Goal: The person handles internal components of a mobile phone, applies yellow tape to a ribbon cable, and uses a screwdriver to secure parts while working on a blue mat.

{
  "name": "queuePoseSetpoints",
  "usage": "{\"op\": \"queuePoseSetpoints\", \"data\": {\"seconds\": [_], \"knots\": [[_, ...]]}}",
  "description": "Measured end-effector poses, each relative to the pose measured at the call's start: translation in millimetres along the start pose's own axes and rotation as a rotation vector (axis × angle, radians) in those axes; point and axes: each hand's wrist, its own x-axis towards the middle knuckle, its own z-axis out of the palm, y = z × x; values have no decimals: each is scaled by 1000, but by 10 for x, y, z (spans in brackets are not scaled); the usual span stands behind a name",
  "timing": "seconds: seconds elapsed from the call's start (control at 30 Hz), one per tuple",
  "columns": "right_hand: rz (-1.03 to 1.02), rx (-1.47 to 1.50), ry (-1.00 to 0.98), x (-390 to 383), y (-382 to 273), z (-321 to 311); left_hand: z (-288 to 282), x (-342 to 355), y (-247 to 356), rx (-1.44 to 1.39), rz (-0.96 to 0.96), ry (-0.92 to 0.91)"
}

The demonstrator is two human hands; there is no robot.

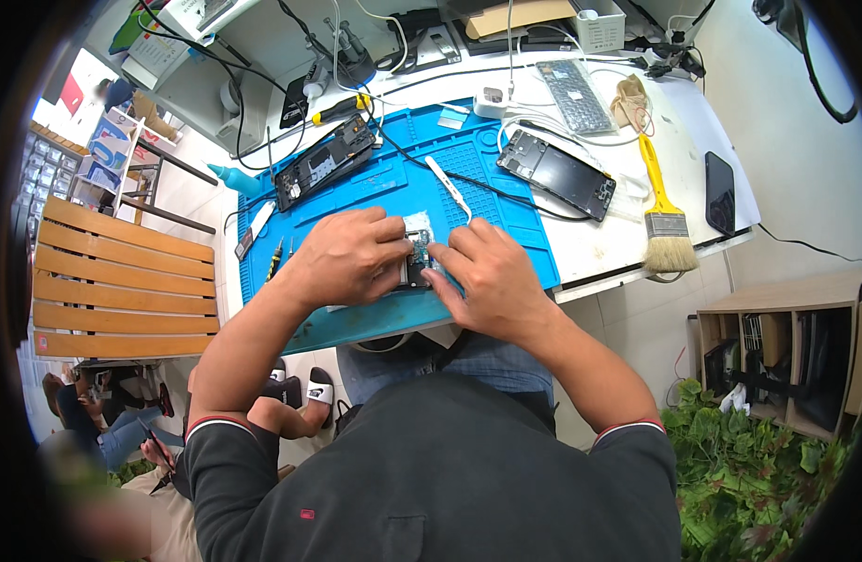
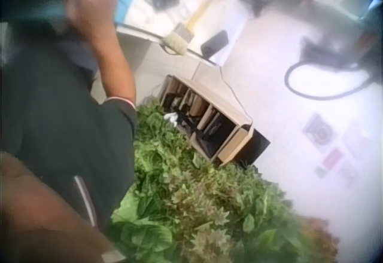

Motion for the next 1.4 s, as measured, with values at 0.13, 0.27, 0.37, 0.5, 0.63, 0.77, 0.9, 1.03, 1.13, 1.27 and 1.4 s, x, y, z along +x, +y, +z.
{"op": "queuePoseSetpoints", "data": {"seconds": [0.13, 0.27, 0.37, 0.5, 0.63, 0.77, 0.9, 1.03, 1.13, 1.27, 1.4], "knots": [[4, -10, -13, 49, 37, -38, 27, -80, 64, -4, -11, 38], [-36, -24, -76, 155, -8, -115, -149, -213, -28, -87, -133, 224], [-57, -19, -131, 186, -37, -128, -344, -350, -73, -153, -350, 295], [-84, -45, -196, 195, -45, -79, -428, -638, -106, -87, -405, 322], [-65, -46, -231, 214, -63, -74, -443, -904, -57, -132, -474, 279], [-86, -46, -195, 238, -57, -54, -341, -1090, 2, -125, -437, 302], [-82, -57, -197, 249, -64, -62, -287, -1132, 53, -141, -504, 259], [-96, -65, -208, 287, -76, -69, -217, -1108, 57, -108, -425, 234], [-122, -90, -212, 309, -70, -75, -180, -1078, 52, -83, -421, 192], [-112, -98, -229, 312, -79, -79, -171, -1062, 28, -80, -434, 90], [-122, -96, -242, 316, -64, -65, -185, -1008, 24, -78, -429, -15]]}}
